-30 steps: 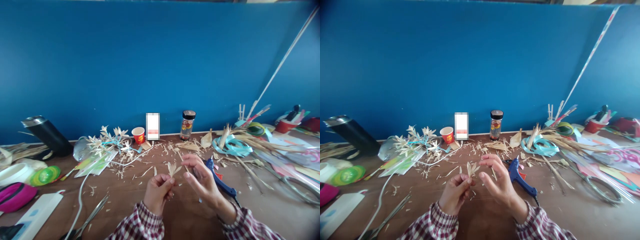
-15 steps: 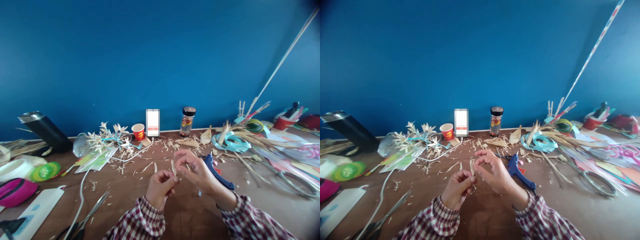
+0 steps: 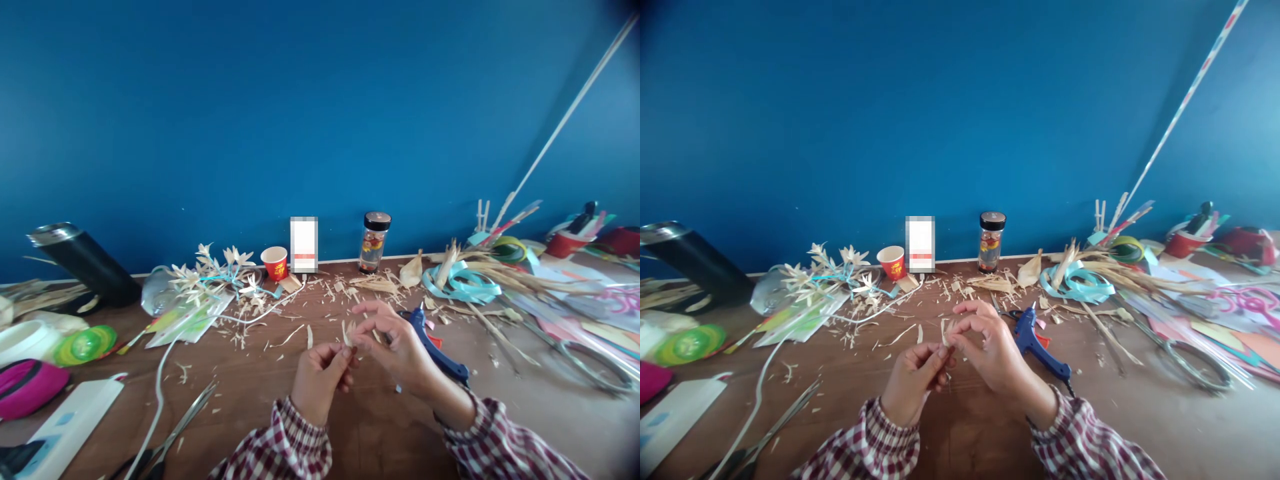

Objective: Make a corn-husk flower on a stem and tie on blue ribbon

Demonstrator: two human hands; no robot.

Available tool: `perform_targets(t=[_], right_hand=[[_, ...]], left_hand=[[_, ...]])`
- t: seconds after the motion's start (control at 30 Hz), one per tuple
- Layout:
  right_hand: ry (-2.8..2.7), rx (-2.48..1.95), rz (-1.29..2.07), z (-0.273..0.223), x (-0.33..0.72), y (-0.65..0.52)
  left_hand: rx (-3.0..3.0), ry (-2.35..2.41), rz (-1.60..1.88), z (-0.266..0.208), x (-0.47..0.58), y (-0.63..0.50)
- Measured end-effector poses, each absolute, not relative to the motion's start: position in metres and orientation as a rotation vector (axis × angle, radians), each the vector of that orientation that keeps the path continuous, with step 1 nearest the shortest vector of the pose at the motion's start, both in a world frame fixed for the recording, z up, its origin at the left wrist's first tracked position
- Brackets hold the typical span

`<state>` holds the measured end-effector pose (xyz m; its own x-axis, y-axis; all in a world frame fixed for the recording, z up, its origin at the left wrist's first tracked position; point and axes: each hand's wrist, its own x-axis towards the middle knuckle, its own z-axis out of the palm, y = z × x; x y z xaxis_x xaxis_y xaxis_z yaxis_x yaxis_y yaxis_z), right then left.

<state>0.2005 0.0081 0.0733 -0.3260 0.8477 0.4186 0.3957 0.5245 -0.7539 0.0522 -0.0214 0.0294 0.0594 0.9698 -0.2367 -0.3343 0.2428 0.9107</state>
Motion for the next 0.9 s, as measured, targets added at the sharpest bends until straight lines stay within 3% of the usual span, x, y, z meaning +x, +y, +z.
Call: perform_targets(t=[0.33, 0.6, 0.9], right_hand=[[-2.016, -0.860, 0.405, 0.063, 0.203, 0.000], [-1.892, -0.984, 0.701, 0.076, 0.207, 0.001], [-1.948, -1.101, 0.678, 0.082, 0.194, 0.004]], left_hand=[[0.856, 1.124, 1.173, 0.027, 0.055, -0.023], [0.868, 1.087, 1.205, 0.029, 0.056, -0.023], [0.881, 1.059, 1.186, 0.032, 0.056, -0.027]])
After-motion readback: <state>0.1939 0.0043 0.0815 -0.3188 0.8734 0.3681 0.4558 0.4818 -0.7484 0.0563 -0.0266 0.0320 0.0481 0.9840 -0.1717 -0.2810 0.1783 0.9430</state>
